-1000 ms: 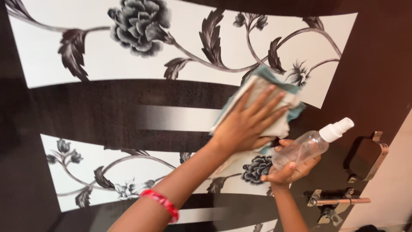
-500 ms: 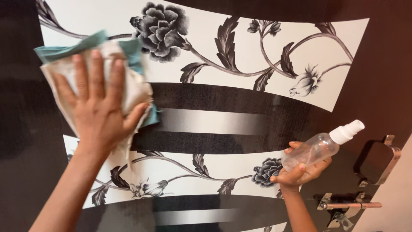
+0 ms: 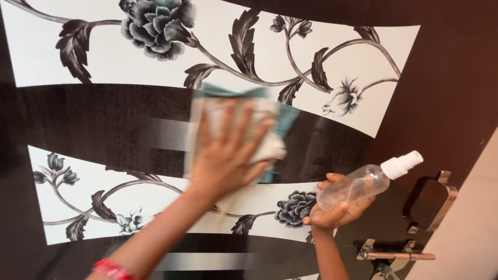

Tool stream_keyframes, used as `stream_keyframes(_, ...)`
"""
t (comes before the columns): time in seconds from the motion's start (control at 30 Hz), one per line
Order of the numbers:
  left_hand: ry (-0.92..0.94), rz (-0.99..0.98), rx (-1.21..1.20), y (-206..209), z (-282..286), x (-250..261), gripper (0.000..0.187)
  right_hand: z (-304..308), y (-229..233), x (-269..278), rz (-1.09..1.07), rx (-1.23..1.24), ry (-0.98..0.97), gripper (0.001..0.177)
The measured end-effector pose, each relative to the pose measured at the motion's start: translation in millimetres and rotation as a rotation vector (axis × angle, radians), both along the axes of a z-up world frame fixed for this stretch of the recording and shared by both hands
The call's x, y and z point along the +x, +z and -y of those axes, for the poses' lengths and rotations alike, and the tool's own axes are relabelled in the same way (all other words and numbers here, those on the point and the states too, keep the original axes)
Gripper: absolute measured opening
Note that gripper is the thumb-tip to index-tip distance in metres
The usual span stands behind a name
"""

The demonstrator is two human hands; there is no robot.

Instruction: The person wipes a patterned surface with a cloth while holding a spray bottle. They repeatedly spray and wipe the same area in a circular motion.

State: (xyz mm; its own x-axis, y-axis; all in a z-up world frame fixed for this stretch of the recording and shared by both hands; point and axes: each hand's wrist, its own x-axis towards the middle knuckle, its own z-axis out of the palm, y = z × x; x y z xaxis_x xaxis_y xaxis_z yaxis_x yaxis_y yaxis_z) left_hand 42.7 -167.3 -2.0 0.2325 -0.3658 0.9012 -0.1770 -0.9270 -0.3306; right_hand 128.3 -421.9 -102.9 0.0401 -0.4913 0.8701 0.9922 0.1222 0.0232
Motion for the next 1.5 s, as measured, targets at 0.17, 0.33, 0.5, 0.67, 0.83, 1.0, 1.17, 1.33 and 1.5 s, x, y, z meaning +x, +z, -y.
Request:
stream_keyframes(0.17,-0.03,-0.008,0.137,25.4,90.0,14.4,0.086,1.0,-3.0,2.6,-0.022,0.004,0.039,0.088)
stream_keyframes(0.33,0.021,0.003,0.241,25.7,121.6,21.7,0.087,4.5,-6.2,7.7,-0.012,-0.076,-0.155,0.095)
stream_keyframes(0.5,0.018,-0.027,0.315,21.0,78.2,12.9,0.087,8.8,-8.2,13.0,-0.027,-0.108,-0.175,0.11)
stream_keyframes(0.67,0.049,-0.003,0.159,9.2,-26.8,-7.0,0.086,8.2,-7.1,17.1,0.074,-0.108,-0.191,0.12)
stream_keyframes(0.83,0.19,-0.004,-0.081,8.9,-131.2,-38.3,0.094,7.6,-7.4,13.6,0.018,-0.089,-0.209,0.118)
stream_keyframes(1.0,0.391,0.096,-0.335,4.7,-180.4,-56.0,0.09,7.0,-11.0,13.0,0.019,-0.125,-0.226,0.119)
stream_keyframes(1.17,0.42,-0.17,-0.488,18.9,-140.3,-50.0,0.092,4.7,-15.6,16.0,0.053,-0.123,-0.234,0.122)
stream_keyframes(1.33,0.128,-0.083,-0.088,48.8,-24.9,-16.2,0.087,-0.2,-9.7,9.6,0.026,-0.021,-0.172,0.124)
stream_keyframes(1.5,-0.007,-0.132,0.307,59.1,101.5,19.8,0.085,-3.0,0.0,-0.9,0.034,-0.02,-0.196,0.118)
